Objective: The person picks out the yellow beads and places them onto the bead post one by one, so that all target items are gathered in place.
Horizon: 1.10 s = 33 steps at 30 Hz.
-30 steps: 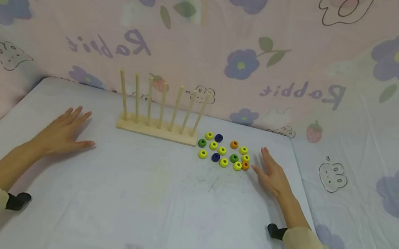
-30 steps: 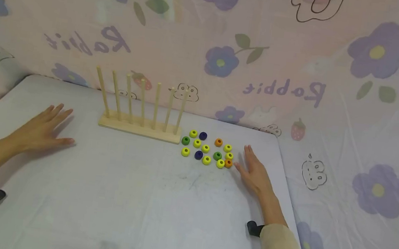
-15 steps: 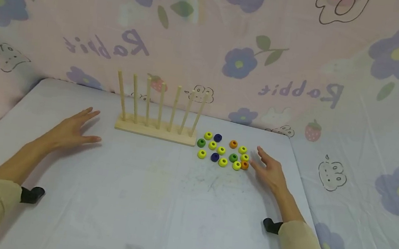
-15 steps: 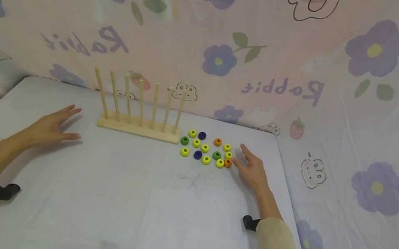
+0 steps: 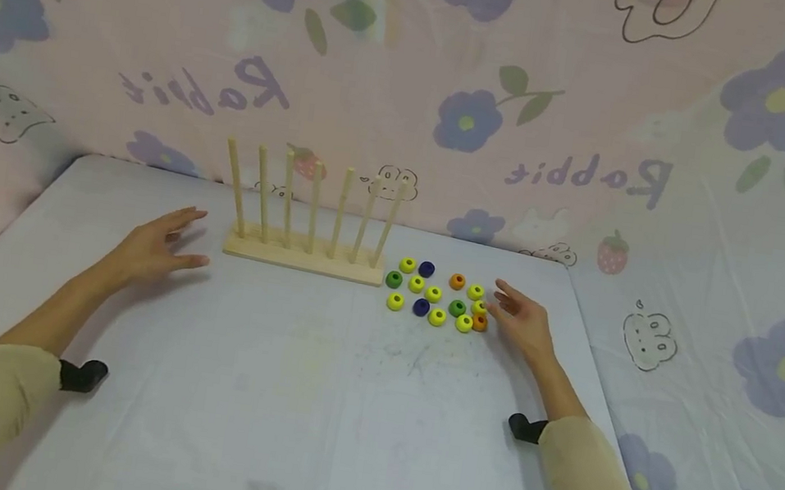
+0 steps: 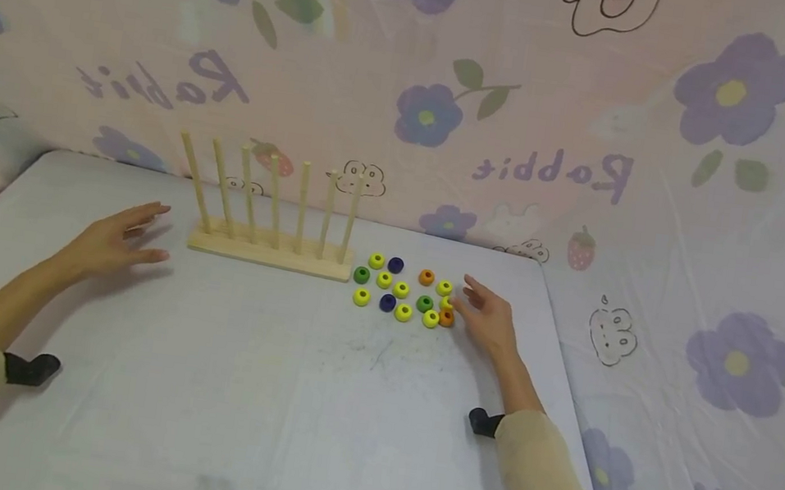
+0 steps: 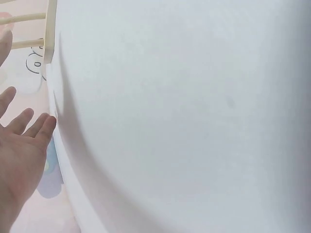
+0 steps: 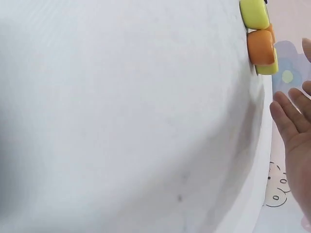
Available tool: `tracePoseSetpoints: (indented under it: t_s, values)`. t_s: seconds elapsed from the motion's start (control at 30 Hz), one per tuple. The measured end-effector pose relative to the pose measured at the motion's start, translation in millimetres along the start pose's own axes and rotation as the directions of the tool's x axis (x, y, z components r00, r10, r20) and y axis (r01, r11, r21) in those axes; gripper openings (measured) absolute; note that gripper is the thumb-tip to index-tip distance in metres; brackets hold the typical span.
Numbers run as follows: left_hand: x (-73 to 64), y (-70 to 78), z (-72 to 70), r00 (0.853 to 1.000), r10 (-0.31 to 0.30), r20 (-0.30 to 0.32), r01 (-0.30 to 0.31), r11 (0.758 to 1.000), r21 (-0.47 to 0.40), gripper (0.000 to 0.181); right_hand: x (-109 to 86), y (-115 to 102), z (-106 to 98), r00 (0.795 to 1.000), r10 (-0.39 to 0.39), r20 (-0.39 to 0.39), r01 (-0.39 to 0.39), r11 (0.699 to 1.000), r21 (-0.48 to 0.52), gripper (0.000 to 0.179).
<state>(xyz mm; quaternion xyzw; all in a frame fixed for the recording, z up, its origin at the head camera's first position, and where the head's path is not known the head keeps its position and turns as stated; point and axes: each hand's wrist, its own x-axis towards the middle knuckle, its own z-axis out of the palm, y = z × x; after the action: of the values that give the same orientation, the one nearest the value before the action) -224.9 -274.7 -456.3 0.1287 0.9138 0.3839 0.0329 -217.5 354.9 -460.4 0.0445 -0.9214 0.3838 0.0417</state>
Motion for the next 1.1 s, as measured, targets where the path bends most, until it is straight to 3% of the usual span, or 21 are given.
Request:
tracePoseSetpoints:
  t_s: [0.2,0.47,0.7,0.97,1.1]
  values:
    - [5.1,2.8,3.3,0.998,-0.041,0.046,0.047,0.989,-0.141,0.081,3.0,-4,1,0.998,0.058,0.007,-0.059,0.996,0.067,0.053]
    - [16.4,1.7,4.2,0.997,-0.015,0.073,0.03,0.977,-0.21,0.073,9.4,-7,10,0.993,0.111,0.042,-0.114,0.991,0.073,0.052]
    - [22.9,1.9,6.4,0.995,-0.018,0.103,0.048,0.953,-0.299,0.072,14.7,-13,17,0.987,0.158,0.034,-0.16,0.985,0.071,0.047]
    - [33.7,5.2,12.0,0.993,-0.012,0.115,0.055,0.927,-0.372,0.071,23.4,-13,25,0.987,0.158,0.024,-0.158,0.987,0.017,0.045]
    - [39.8,4.9,13.8,0.992,-0.033,0.125,0.078,0.926,-0.37,0.072,26.6,-13,29,0.986,0.167,0.01,-0.167,0.986,-0.006,0.043]
